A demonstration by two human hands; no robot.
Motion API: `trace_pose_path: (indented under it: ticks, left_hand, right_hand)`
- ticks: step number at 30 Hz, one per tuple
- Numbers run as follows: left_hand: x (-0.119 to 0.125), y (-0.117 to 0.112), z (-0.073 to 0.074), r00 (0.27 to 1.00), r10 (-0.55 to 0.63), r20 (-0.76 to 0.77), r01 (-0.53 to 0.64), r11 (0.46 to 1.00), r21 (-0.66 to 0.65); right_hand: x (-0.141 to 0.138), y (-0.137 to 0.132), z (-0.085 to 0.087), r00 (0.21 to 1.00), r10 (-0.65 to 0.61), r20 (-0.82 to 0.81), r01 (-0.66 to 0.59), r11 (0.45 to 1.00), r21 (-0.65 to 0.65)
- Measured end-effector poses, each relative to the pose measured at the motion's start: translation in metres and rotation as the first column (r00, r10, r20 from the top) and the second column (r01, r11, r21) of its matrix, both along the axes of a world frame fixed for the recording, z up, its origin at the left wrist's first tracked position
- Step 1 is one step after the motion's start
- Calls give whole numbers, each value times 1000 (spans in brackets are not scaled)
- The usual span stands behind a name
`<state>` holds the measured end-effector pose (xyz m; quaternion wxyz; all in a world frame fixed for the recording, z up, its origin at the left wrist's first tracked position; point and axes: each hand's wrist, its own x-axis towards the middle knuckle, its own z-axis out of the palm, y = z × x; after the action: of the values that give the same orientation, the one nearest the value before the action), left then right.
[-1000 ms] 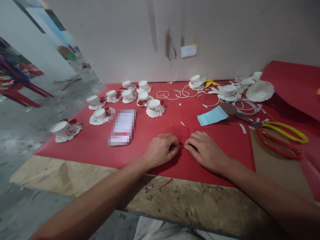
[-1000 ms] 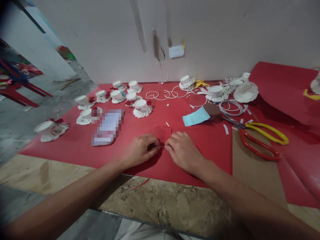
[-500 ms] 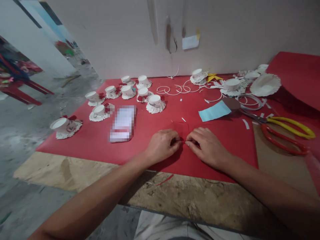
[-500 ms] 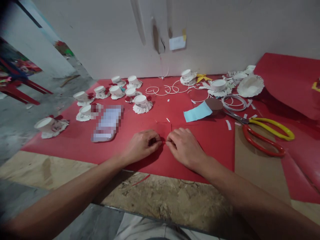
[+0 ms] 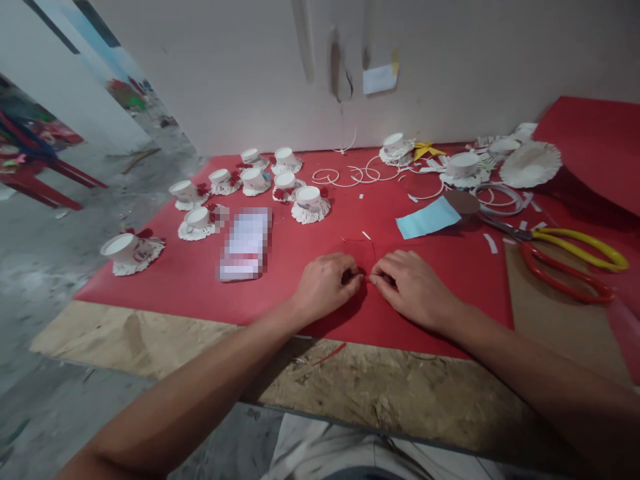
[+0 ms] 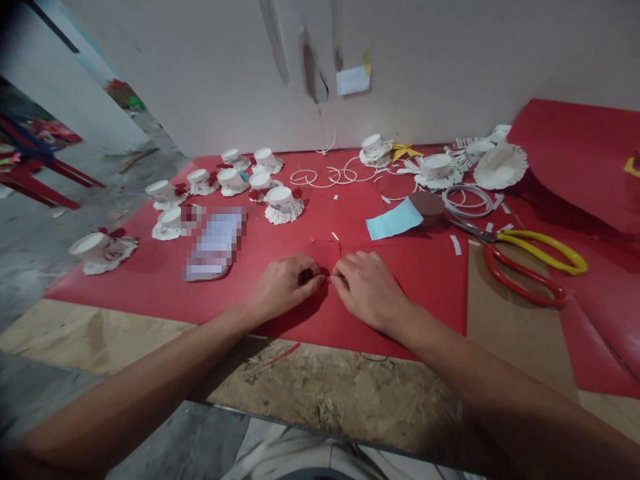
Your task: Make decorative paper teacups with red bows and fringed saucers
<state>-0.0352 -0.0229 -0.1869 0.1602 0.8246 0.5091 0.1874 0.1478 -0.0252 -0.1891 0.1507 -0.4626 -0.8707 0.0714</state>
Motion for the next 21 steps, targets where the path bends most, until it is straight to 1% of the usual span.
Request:
trace_pose_path:
  ticks: [4, 8, 9, 11, 13, 15, 21]
  left_hand:
    - [1, 0, -1, 1000, 21, -1, -21, 1000, 5]
    - [1, 0, 0, 999, 18, 26, -18, 1000, -20]
    - [1, 0, 0, 999, 18, 36, -17, 999, -28]
    - [1, -1, 1, 999, 21, 49, -19, 999, -37]
    - [1, -1, 1, 998, 25, 54, -22, 999, -41]
    - [0, 0, 1, 998, 24, 53, -22, 999, -39]
    - [-3, 1, -2, 997, -38, 67, 38, 999, -9]
  right_hand:
    - [-1, 1, -1, 999, -11, -40, 11, 1000, -1]
    - [2, 2, -4, 988, -34, -150, 31, 999, -19]
    - [3, 2, -5, 985, -19, -173, 17, 1000, -13]
    - [7, 3, -7, 980, 50, -193, -47, 999, 19]
    - [10, 3, -8, 974, 131, -184, -121, 991, 64]
    - [13, 3, -8, 971, 184, -150, -170, 980, 99]
    - [12, 3, -4, 977, 212, -36, -204, 966, 156]
